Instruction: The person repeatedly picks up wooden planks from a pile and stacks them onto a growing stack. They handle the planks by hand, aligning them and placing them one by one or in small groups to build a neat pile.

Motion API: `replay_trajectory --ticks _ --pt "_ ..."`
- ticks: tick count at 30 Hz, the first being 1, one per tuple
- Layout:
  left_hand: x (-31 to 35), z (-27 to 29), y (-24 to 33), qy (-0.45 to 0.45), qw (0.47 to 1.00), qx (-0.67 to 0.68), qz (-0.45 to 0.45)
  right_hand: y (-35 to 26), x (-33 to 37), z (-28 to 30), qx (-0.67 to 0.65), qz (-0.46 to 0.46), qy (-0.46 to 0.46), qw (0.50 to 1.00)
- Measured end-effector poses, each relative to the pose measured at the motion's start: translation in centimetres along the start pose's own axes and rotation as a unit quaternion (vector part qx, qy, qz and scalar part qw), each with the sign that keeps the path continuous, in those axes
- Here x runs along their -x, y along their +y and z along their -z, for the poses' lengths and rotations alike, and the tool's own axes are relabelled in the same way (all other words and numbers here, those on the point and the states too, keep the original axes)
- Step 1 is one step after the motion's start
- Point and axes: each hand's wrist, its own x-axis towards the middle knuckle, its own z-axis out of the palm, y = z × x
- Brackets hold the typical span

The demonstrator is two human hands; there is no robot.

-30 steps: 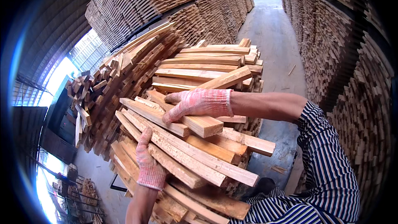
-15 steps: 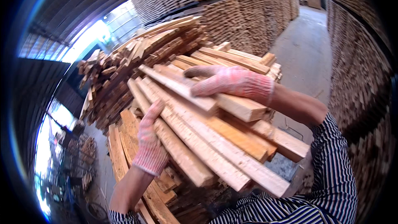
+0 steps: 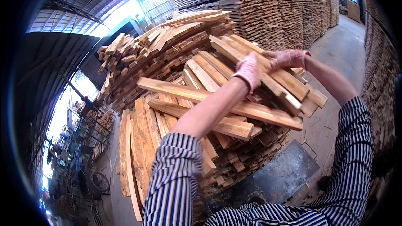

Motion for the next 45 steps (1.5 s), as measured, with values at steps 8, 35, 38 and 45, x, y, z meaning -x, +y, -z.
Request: replay_trajectory --ticks 8,35,38,45 --pt "7.5 9.9 6.8 -0.203 0.694 -0.651 -0.23 2.4 0.7 -0.1 0.003 0.038 0.009 0.999" --pt "5.6 31.2 8.7 0.045 0.93 -0.315 -0.184 -17.3 -0.1 -14.6 -0.056 0.241 0.187 0.951" --pt "4.7 31.8 6.4 0.135 0.889 -0.433 -0.059 -22.1 -10.5 -8.3 -0.005 0.308 0.084 0.948" --pt "3.1 25.3 6.4 0.35 0.786 -0.506 -0.065 -23.4 -16.8 -6.7 0.038 0.372 0.442 0.815"
